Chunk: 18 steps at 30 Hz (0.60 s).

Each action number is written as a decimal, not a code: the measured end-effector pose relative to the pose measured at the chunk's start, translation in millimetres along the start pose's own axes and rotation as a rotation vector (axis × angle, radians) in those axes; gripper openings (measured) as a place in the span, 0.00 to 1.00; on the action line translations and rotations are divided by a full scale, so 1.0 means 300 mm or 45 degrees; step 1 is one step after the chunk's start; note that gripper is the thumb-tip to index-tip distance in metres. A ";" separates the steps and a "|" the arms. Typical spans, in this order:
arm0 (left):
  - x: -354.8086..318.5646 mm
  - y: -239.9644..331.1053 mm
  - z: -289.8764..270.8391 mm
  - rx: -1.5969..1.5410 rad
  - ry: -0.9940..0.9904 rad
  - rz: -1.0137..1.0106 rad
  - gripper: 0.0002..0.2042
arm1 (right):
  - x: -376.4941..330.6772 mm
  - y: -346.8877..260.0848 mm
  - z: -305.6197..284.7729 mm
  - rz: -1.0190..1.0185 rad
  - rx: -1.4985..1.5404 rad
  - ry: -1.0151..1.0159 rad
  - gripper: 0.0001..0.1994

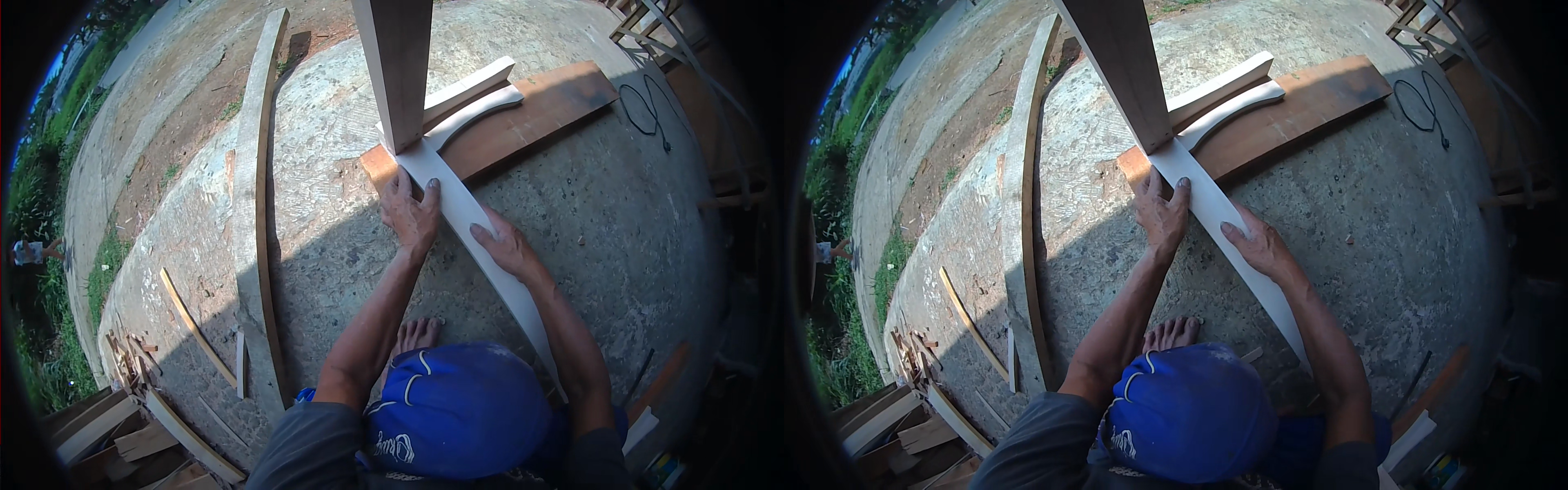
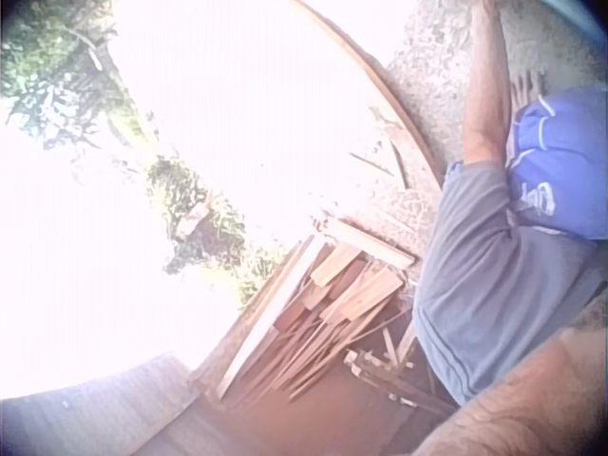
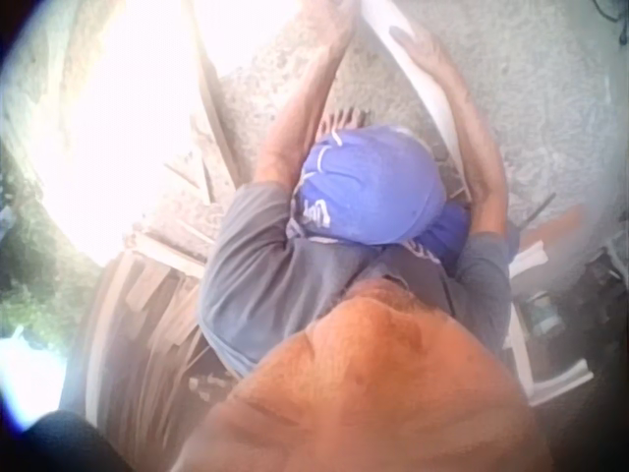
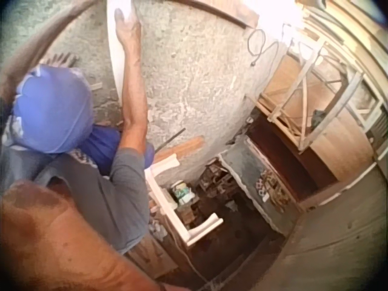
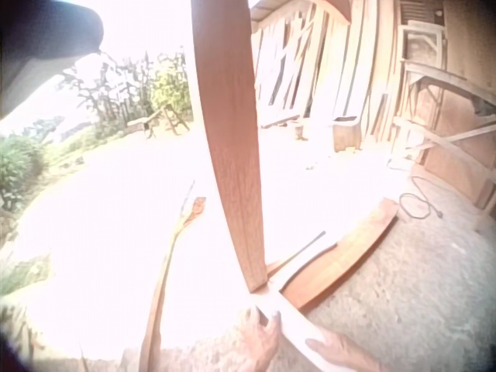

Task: The person assembles a wooden frame by joining white-painted wooden pieces. They use a hammer to drive nails into the joints and a square ruler to ensure alignment. The person works on the floor, handling the wood pieces and tools to construct the frame.

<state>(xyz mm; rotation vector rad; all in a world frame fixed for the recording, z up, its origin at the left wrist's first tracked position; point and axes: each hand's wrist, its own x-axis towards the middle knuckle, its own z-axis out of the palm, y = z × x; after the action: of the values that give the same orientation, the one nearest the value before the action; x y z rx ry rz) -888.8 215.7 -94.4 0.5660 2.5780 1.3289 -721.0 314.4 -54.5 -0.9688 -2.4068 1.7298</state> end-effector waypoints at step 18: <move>0.028 -0.023 0.017 -0.132 -0.069 0.232 0.24 | -0.066 -0.053 -0.101 0.145 -0.620 -0.226 0.39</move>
<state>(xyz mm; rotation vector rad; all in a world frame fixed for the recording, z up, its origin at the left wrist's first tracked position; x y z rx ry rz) -896.3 219.3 -102.9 0.8228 2.4468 1.4706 -701.5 327.4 -22.7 -1.0452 -3.0287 1.3261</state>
